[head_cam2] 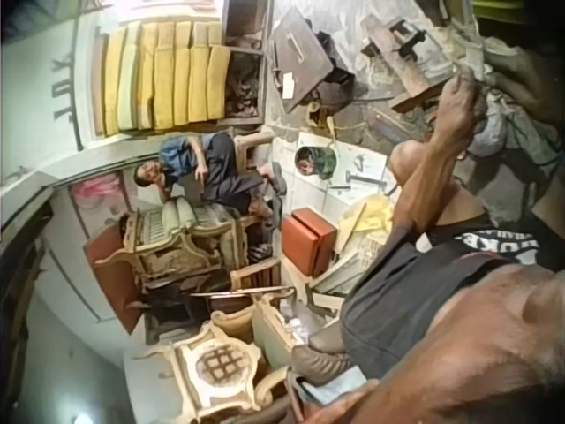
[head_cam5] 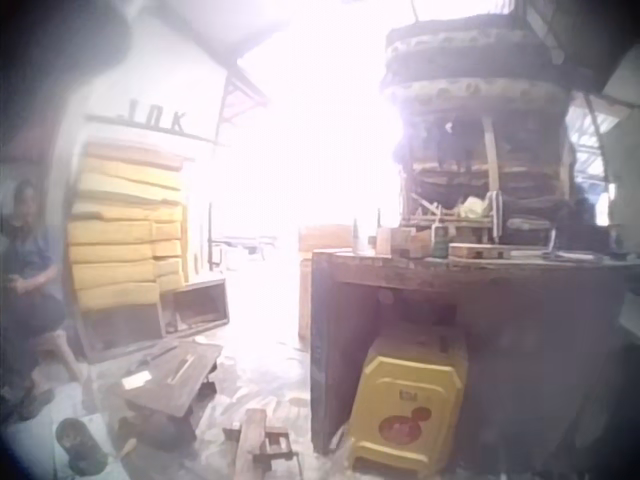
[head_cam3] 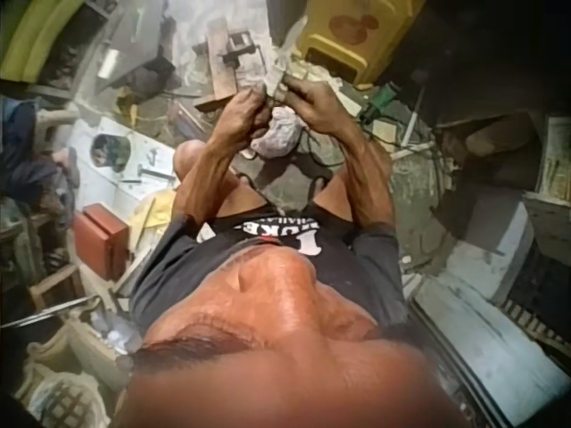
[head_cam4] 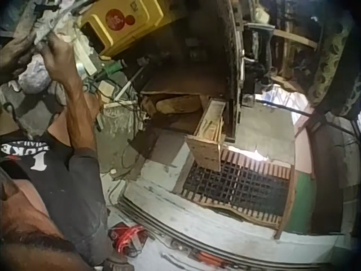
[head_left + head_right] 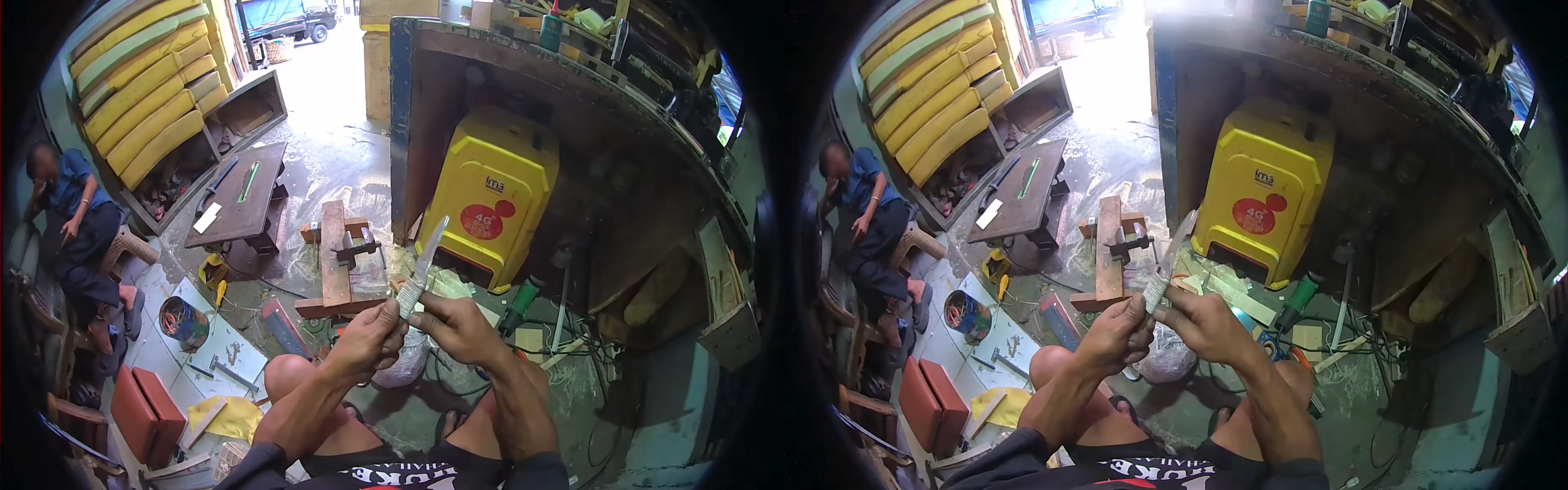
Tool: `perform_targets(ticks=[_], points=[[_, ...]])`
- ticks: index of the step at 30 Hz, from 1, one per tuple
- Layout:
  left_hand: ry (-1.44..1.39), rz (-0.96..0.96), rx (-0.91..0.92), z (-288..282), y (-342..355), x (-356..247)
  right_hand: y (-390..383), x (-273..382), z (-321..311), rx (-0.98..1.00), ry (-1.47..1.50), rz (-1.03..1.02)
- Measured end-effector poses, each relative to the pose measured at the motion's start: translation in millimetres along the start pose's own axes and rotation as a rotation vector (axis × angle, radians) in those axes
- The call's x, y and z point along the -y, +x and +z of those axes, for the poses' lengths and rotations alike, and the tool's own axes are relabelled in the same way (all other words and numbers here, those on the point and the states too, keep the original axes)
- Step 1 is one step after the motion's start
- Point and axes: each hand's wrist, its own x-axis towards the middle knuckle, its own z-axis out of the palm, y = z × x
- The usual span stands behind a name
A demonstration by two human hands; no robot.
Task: The person wraps wire around a handle of a tool with their hands and pulls the wire tight to secure the wrap.
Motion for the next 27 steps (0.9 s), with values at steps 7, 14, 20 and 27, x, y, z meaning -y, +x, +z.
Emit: perform_targets(ticks=[7, 14, 20, 27], points=[[0.163, 0.112, 0.067, 9.9, -9.7, -7.1, -4.6, -6.3, -1.0, -0.033, 0.33, 0.105], [1.066, 0.77, -0.284, 14.9, -0.5, 13.1, -3.4, -2.6, -3.1, -0.132, 0.164, 0.132], [0.938, 0.59, -0.51, 16.7, 3.3, 11.8, 3.5, 6.0, 5.9, -0.099, 0.158, 0.168], [0.524, 0.381, -0.357, 7.7, 6.0, 8.0, 7.3, 0.8, 4.0, -0.065, 0.186, 0.214]])
